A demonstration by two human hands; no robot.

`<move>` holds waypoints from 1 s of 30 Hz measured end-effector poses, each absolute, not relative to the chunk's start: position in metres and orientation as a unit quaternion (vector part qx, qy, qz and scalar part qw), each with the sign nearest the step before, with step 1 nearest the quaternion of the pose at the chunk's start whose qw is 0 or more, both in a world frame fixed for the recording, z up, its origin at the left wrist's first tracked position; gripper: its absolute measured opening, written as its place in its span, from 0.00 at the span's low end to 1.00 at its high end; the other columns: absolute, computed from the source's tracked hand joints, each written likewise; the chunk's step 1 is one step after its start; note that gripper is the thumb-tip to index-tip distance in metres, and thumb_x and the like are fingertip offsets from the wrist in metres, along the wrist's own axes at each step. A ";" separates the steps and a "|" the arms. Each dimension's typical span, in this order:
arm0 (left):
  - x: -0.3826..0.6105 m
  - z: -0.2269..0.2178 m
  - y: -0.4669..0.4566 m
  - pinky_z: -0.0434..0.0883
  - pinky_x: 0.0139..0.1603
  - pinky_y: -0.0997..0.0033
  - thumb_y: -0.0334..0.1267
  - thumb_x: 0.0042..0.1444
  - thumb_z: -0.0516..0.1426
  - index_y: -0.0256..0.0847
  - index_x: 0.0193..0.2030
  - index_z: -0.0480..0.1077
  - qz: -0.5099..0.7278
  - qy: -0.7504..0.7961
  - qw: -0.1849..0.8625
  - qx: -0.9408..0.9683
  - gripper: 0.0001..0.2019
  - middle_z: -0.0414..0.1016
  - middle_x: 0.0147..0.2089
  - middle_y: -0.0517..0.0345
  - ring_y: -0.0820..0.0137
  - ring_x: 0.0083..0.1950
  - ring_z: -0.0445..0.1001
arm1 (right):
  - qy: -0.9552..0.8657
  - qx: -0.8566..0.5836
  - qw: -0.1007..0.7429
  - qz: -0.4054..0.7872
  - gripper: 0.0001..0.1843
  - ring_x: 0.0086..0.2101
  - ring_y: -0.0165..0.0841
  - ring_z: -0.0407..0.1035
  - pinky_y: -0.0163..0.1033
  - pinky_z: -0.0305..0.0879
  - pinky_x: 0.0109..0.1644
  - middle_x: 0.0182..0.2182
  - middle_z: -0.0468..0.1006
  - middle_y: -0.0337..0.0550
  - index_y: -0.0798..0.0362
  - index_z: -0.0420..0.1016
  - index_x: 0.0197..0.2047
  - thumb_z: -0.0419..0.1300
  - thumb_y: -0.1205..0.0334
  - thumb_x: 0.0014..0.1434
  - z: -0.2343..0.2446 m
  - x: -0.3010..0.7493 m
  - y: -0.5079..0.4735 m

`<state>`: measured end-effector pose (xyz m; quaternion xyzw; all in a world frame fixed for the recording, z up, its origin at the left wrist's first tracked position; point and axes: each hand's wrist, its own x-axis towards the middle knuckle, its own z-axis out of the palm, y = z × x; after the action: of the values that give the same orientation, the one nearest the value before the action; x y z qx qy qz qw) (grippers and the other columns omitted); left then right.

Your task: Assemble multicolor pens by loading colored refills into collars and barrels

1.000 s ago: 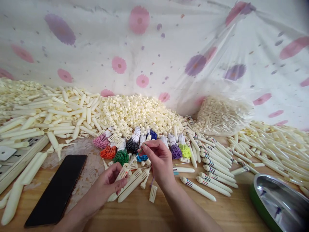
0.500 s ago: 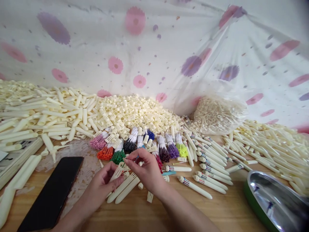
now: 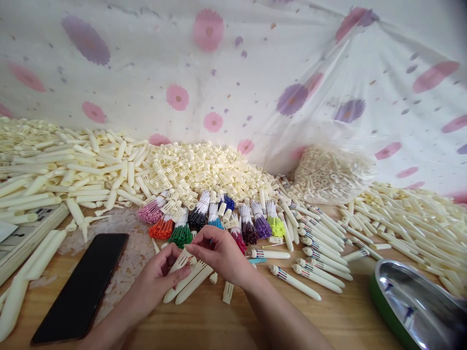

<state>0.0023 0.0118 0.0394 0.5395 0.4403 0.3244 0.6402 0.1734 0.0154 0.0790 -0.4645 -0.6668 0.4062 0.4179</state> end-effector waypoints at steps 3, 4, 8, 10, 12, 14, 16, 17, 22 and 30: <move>0.002 0.038 0.011 0.61 0.23 0.78 0.43 0.47 0.63 0.42 0.26 0.62 0.321 0.435 0.643 0.543 0.14 0.59 0.23 0.70 0.75 0.25 0.59 | -0.678 -0.462 0.415 0.394 0.18 0.22 0.25 0.55 0.30 0.51 0.24 0.20 0.61 0.32 0.54 0.66 0.22 0.60 0.52 0.56 0.077 0.173 0.015; 0.002 0.037 0.011 0.61 0.23 0.78 0.43 0.48 0.63 0.42 0.27 0.62 0.317 0.434 0.645 0.543 0.13 0.59 0.24 0.70 0.75 0.25 0.59 | -0.684 -0.463 0.412 0.385 0.18 0.22 0.25 0.55 0.30 0.51 0.24 0.20 0.61 0.33 0.54 0.66 0.22 0.60 0.51 0.56 0.077 0.173 0.016; 0.001 0.036 0.011 0.62 0.23 0.78 0.47 0.48 0.63 0.42 0.28 0.61 0.297 0.422 0.672 0.532 0.15 0.59 0.25 0.69 0.75 0.25 0.59 | -0.725 -0.426 0.380 0.384 0.17 0.26 0.27 0.62 0.31 0.58 0.29 0.23 0.67 0.37 0.56 0.72 0.26 0.58 0.52 0.59 0.083 0.181 0.017; 0.001 0.037 0.011 0.62 0.23 0.78 0.48 0.46 0.64 0.42 0.28 0.60 0.294 0.412 0.688 0.519 0.17 0.60 0.25 0.69 0.76 0.25 0.58 | -0.757 -0.385 0.352 0.393 0.14 0.29 0.28 0.66 0.32 0.61 0.34 0.26 0.71 0.40 0.56 0.75 0.31 0.56 0.55 0.61 0.090 0.187 0.018; 0.001 0.039 0.010 0.61 0.22 0.79 0.48 0.45 0.64 0.42 0.27 0.60 0.296 0.405 0.700 0.508 0.18 0.60 0.25 0.69 0.76 0.25 0.58 | -0.779 -0.359 0.334 0.391 0.11 0.31 0.29 0.67 0.32 0.63 0.36 0.29 0.74 0.42 0.56 0.77 0.35 0.56 0.59 0.62 0.094 0.193 0.019; 0.002 0.042 0.008 0.61 0.22 0.80 0.48 0.45 0.65 0.42 0.27 0.60 0.293 0.402 0.712 0.496 0.18 0.61 0.25 0.69 0.76 0.25 0.58 | -0.787 -0.354 0.328 0.384 0.08 0.32 0.29 0.68 0.32 0.63 0.37 0.30 0.75 0.42 0.55 0.77 0.37 0.57 0.62 0.61 0.096 0.197 0.020; 0.002 0.044 0.007 0.61 0.22 0.80 0.49 0.44 0.65 0.42 0.28 0.59 0.288 0.398 0.725 0.483 0.19 0.61 0.25 0.69 0.76 0.25 0.58 | -0.791 -0.346 0.326 0.386 0.07 0.32 0.29 0.69 0.32 0.64 0.37 0.30 0.76 0.42 0.55 0.78 0.38 0.58 0.64 0.61 0.096 0.200 0.022; 0.002 0.046 0.007 0.61 0.22 0.80 0.49 0.44 0.65 0.42 0.27 0.59 0.286 0.396 0.729 0.480 0.19 0.61 0.25 0.69 0.76 0.25 0.58 | -0.793 -0.341 0.324 0.387 0.07 0.32 0.28 0.69 0.32 0.64 0.37 0.30 0.75 0.42 0.55 0.78 0.38 0.58 0.65 0.61 0.095 0.201 0.023; 0.002 0.050 0.007 0.63 0.27 0.77 0.40 0.45 0.65 0.41 0.26 0.62 0.302 0.373 0.706 0.522 0.14 0.62 0.24 0.69 0.75 0.26 0.61 | -0.811 -0.337 0.305 0.369 0.08 0.32 0.27 0.68 0.31 0.64 0.36 0.31 0.74 0.42 0.55 0.77 0.39 0.56 0.64 0.62 0.098 0.205 0.014; -0.006 0.044 0.007 0.67 0.37 0.72 0.24 0.43 0.61 0.42 0.27 0.70 0.432 0.346 0.549 0.626 0.09 0.71 0.33 0.60 0.69 0.35 0.72 | -0.791 -0.357 0.364 0.338 0.11 0.27 0.26 0.63 0.31 0.59 0.31 0.26 0.67 0.37 0.55 0.71 0.29 0.58 0.58 0.61 0.119 0.209 0.011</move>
<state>-0.0059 0.0069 0.0436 0.6258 0.3461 0.4324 0.5492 0.2094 0.0108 0.1193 -0.3569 -0.7913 0.3376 0.3639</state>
